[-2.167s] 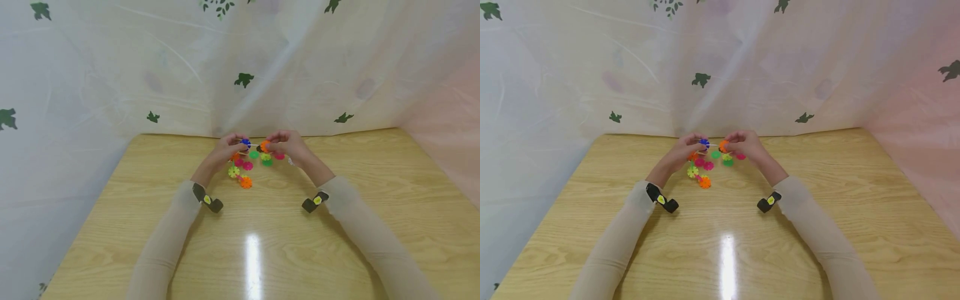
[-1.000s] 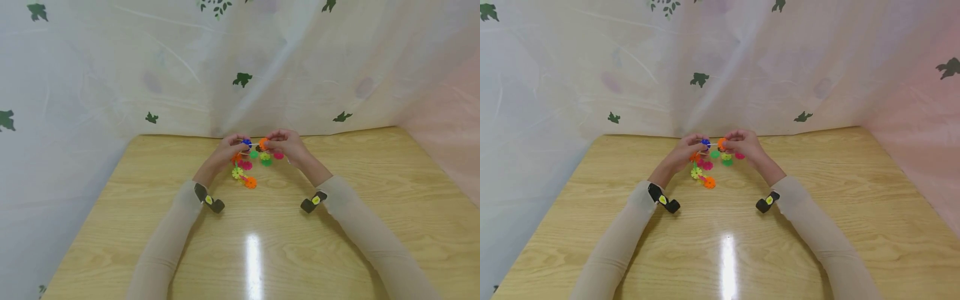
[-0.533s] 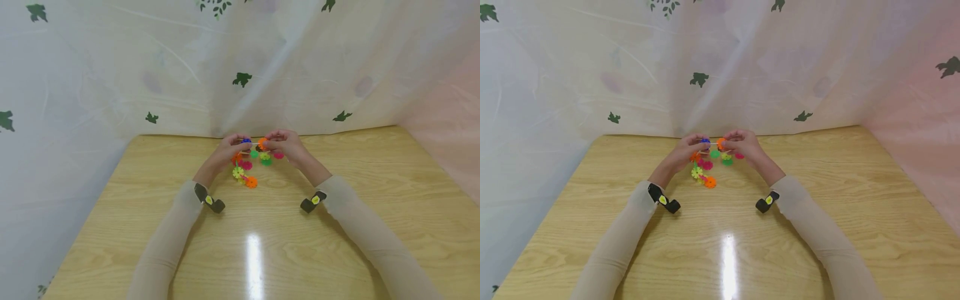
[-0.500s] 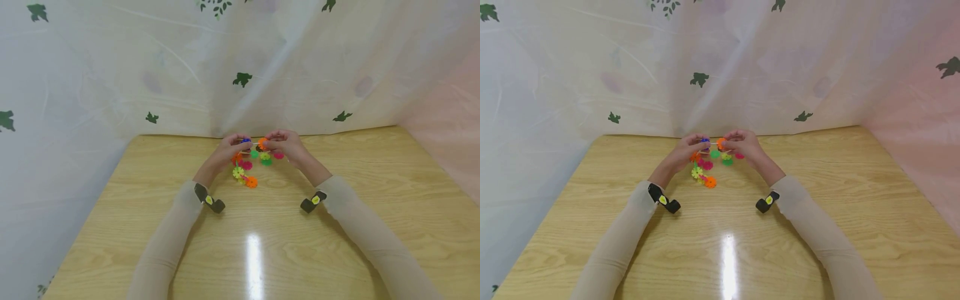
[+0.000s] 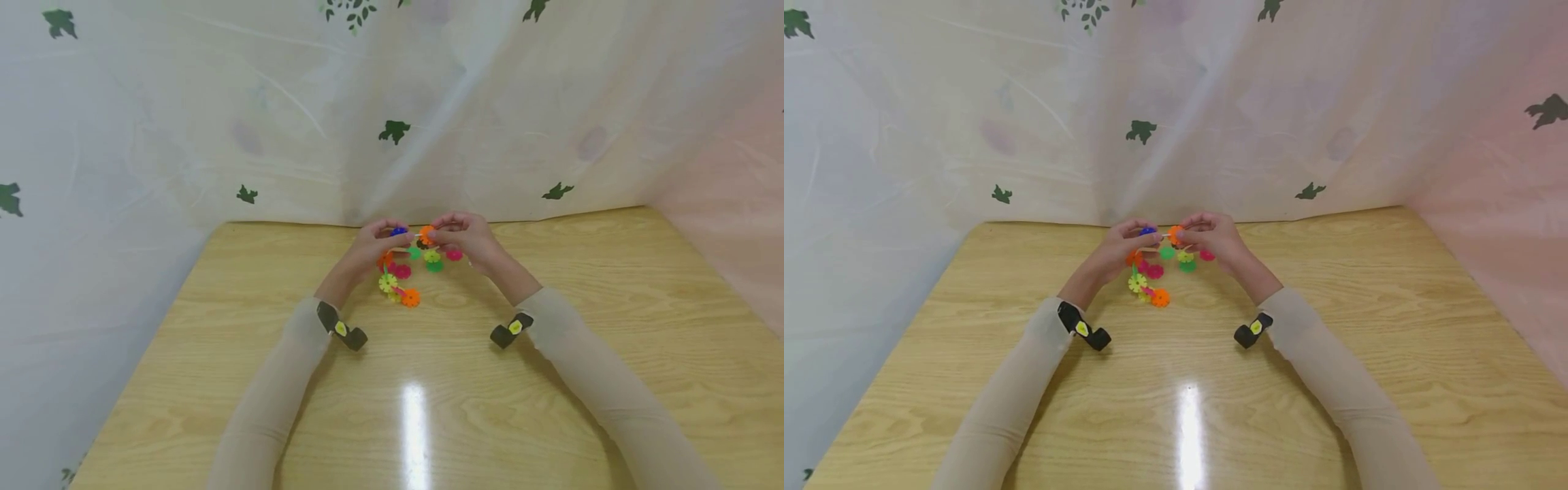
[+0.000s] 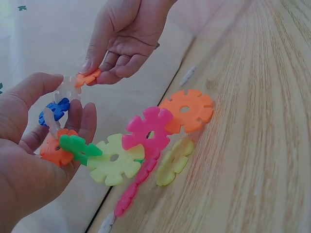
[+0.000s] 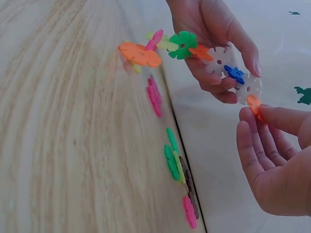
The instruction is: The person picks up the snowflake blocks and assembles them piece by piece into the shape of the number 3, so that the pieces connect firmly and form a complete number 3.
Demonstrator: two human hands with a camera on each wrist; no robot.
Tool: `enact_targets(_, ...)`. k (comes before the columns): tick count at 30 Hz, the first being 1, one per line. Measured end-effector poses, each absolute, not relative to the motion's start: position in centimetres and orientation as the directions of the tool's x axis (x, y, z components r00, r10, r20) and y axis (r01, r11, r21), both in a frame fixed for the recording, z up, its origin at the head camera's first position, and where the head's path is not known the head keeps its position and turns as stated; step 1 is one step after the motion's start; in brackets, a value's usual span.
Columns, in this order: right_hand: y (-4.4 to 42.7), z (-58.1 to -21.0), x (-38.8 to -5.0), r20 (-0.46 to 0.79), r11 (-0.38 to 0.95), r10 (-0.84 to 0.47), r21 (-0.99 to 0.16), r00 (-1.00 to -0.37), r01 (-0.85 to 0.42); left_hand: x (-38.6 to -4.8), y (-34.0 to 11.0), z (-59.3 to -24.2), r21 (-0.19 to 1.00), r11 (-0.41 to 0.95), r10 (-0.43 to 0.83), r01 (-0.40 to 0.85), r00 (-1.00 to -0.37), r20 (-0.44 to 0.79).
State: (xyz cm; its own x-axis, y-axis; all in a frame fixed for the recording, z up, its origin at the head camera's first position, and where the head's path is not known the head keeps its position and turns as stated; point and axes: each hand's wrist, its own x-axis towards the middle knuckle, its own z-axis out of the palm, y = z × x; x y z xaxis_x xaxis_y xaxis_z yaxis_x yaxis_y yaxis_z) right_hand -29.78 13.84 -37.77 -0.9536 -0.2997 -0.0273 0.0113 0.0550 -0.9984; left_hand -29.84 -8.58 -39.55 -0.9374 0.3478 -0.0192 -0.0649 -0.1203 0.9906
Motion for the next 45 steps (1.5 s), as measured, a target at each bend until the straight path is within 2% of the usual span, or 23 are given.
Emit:
enact_targets(8,14.22,-37.59,-29.94,0.056,0.036,-0.324,-0.997,-0.945,-0.072,-29.81,-8.57,-39.41,0.993,-0.114,0.322,0.013,-0.945,0.049)
enact_targets(20,14.01,-37.56,-29.58,0.124,0.018,-0.282,-0.991,-0.951,-0.134,-29.6,-8.34,-39.21,0.992,-0.126,0.31,0.009,-0.95,0.048)
enact_targets(30,14.25,-37.52,-29.47,0.162,0.041,-0.321,-0.982,-0.933,-0.185,-29.24,-7.98,-39.0,0.993,-0.119,0.331,0.002,-0.943,0.041)
enact_targets(40,14.29,-37.64,-29.78,0.127,0.028,-0.344,-0.989,-0.93,-0.146,-29.3,-8.45,-38.91,1.0,0.003,0.43,0.02,-0.903,0.017)
enact_targets(45,14.09,-37.57,-29.83,0.11,0.051,-0.344,-0.989,-0.932,-0.136,-29.29,-8.8,-38.84,0.999,0.015,0.478,0.028,-0.878,0.017)
